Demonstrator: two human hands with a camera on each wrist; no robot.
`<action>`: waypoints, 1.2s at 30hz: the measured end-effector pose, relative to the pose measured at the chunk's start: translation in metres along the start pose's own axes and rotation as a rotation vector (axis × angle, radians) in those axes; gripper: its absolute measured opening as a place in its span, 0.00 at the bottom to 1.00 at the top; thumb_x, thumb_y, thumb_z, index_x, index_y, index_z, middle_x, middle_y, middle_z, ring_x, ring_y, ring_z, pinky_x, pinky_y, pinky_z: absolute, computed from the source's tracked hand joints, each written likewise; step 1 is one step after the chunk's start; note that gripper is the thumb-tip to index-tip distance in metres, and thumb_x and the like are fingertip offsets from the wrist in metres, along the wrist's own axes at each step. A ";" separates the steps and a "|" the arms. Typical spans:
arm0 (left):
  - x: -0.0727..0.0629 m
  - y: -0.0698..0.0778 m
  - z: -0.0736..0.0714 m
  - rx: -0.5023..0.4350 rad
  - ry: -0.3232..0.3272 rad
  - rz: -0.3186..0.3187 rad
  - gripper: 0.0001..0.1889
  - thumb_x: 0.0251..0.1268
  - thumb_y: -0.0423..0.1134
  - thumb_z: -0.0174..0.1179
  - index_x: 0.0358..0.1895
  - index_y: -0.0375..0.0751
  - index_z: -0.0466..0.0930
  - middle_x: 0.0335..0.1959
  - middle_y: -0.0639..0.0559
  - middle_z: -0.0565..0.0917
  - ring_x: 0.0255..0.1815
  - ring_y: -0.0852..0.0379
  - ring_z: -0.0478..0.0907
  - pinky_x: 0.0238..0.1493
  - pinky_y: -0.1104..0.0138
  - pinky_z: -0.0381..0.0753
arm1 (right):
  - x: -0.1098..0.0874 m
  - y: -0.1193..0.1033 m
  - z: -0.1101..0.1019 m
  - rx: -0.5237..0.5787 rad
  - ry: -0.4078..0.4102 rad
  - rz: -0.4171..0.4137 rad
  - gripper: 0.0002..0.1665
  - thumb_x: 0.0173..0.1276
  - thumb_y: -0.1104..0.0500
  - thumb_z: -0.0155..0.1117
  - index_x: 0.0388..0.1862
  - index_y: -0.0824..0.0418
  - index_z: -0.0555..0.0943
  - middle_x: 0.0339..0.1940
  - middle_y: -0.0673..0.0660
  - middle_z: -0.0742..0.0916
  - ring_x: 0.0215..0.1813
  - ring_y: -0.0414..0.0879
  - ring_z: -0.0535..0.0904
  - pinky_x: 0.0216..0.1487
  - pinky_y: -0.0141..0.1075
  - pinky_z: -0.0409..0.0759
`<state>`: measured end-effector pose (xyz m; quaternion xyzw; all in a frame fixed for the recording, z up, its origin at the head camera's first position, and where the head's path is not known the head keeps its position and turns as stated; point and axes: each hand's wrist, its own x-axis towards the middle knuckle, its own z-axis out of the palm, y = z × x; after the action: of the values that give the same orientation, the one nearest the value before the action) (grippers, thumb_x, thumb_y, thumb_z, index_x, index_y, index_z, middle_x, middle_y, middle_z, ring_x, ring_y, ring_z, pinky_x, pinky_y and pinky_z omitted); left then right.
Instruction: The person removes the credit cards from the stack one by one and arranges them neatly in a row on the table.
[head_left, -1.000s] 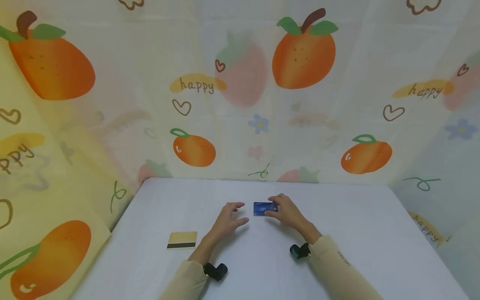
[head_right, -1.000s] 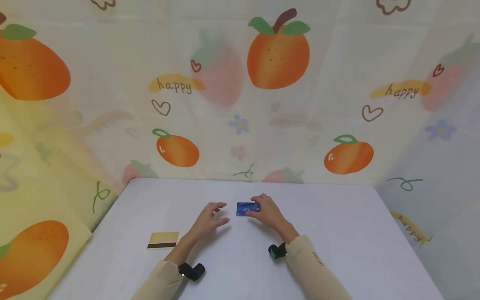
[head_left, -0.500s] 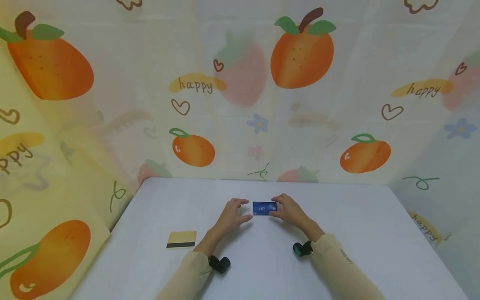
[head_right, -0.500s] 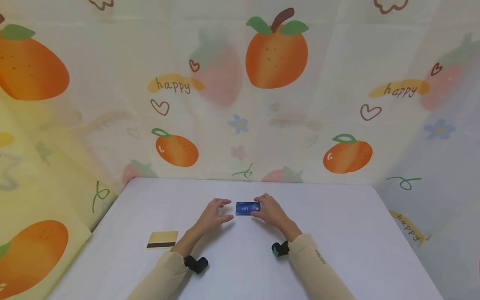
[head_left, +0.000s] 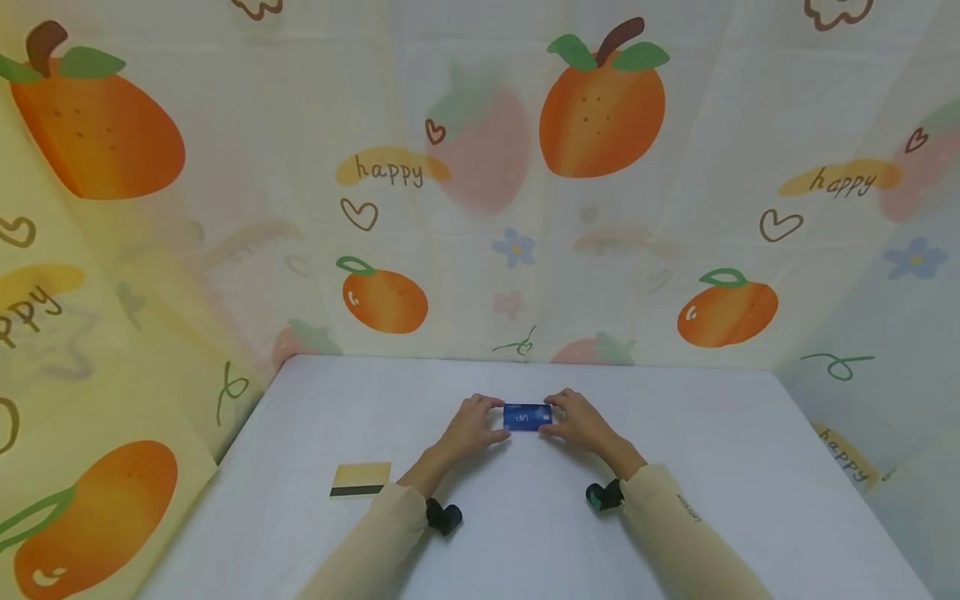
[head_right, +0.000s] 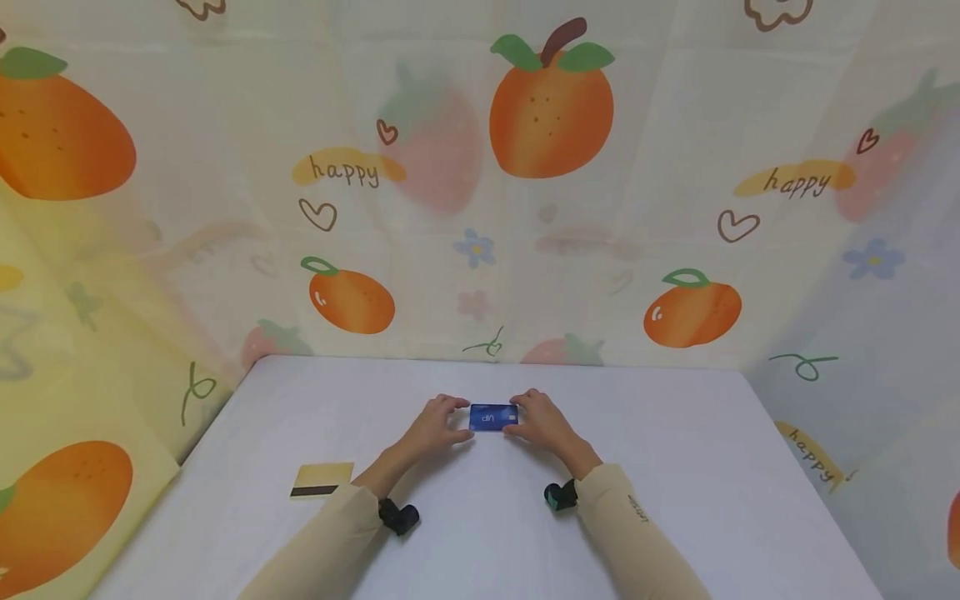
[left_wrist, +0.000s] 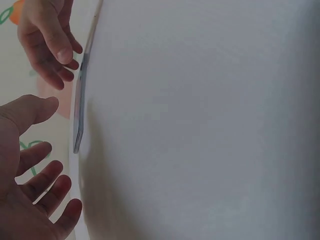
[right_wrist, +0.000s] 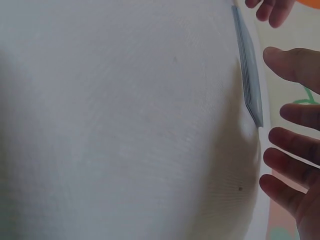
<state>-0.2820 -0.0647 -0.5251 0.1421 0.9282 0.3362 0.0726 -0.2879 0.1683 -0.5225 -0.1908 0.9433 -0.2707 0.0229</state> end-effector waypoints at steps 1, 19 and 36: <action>0.001 0.000 0.001 0.013 -0.001 0.009 0.28 0.57 0.46 0.69 0.61 0.43 0.76 0.59 0.42 0.76 0.62 0.44 0.70 0.65 0.51 0.71 | 0.000 0.000 0.000 -0.007 -0.003 -0.001 0.34 0.59 0.47 0.72 0.57 0.67 0.78 0.50 0.66 0.81 0.54 0.59 0.76 0.60 0.51 0.74; 0.018 0.004 0.008 0.158 -0.033 0.009 0.30 0.56 0.46 0.70 0.62 0.39 0.75 0.59 0.41 0.76 0.61 0.45 0.72 0.66 0.53 0.70 | 0.010 -0.011 -0.002 -0.118 -0.095 0.088 0.35 0.56 0.51 0.75 0.60 0.66 0.78 0.54 0.64 0.80 0.57 0.57 0.76 0.64 0.50 0.73; 0.029 -0.005 0.008 0.223 -0.081 0.065 0.33 0.54 0.48 0.70 0.64 0.42 0.74 0.60 0.44 0.75 0.61 0.47 0.70 0.66 0.54 0.69 | 0.021 -0.009 -0.003 -0.185 -0.134 0.043 0.33 0.52 0.54 0.77 0.56 0.66 0.80 0.48 0.61 0.81 0.51 0.53 0.76 0.60 0.47 0.74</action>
<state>-0.3091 -0.0542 -0.5354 0.1929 0.9510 0.2271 0.0830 -0.3042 0.1551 -0.5142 -0.1897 0.9644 -0.1688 0.0739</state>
